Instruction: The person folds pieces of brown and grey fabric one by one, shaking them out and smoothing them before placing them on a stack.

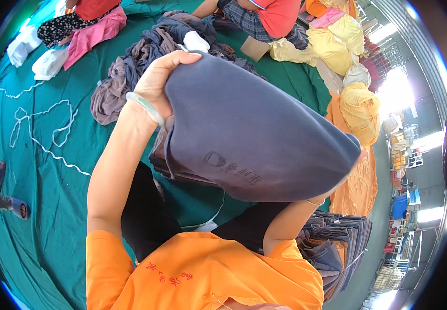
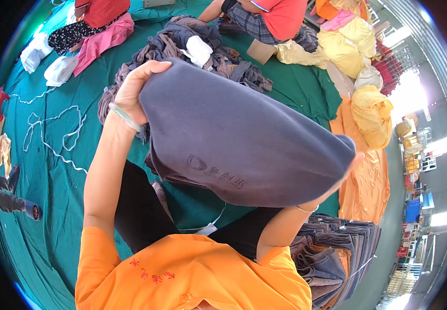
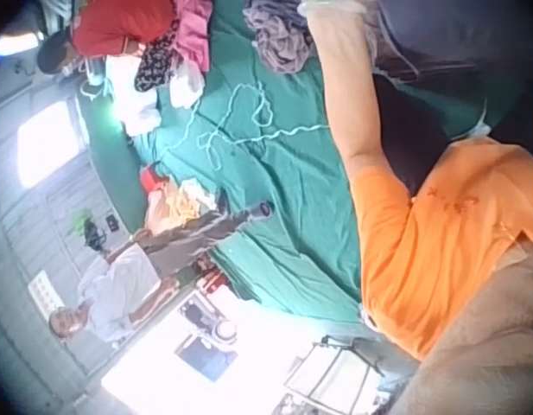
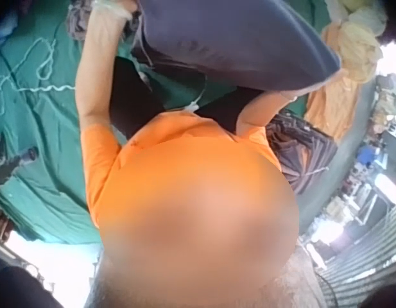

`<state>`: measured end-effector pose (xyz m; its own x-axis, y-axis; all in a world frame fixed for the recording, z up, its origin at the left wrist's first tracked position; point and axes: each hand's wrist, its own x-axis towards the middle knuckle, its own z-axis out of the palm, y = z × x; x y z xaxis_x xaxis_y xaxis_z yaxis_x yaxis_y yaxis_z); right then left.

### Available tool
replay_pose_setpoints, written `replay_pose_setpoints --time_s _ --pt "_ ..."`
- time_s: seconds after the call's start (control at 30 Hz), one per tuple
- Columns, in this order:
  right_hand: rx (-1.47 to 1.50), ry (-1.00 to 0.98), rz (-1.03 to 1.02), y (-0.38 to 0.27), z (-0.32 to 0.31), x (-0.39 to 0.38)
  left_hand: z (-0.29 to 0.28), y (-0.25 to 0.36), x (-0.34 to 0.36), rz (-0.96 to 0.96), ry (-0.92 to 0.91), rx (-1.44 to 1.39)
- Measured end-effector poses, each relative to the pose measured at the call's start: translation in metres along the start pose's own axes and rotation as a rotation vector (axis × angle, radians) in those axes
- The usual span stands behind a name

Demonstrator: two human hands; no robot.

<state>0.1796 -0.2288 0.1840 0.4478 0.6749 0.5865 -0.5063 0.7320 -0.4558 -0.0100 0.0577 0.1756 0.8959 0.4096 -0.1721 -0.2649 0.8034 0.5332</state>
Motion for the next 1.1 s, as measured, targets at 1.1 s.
replay_pose_setpoints --time_s 1.1 --pt "-0.662 0.335 -0.103 -0.04 -0.043 -0.072 -0.022 0.02 -0.068 0.727 -0.453 1.122"
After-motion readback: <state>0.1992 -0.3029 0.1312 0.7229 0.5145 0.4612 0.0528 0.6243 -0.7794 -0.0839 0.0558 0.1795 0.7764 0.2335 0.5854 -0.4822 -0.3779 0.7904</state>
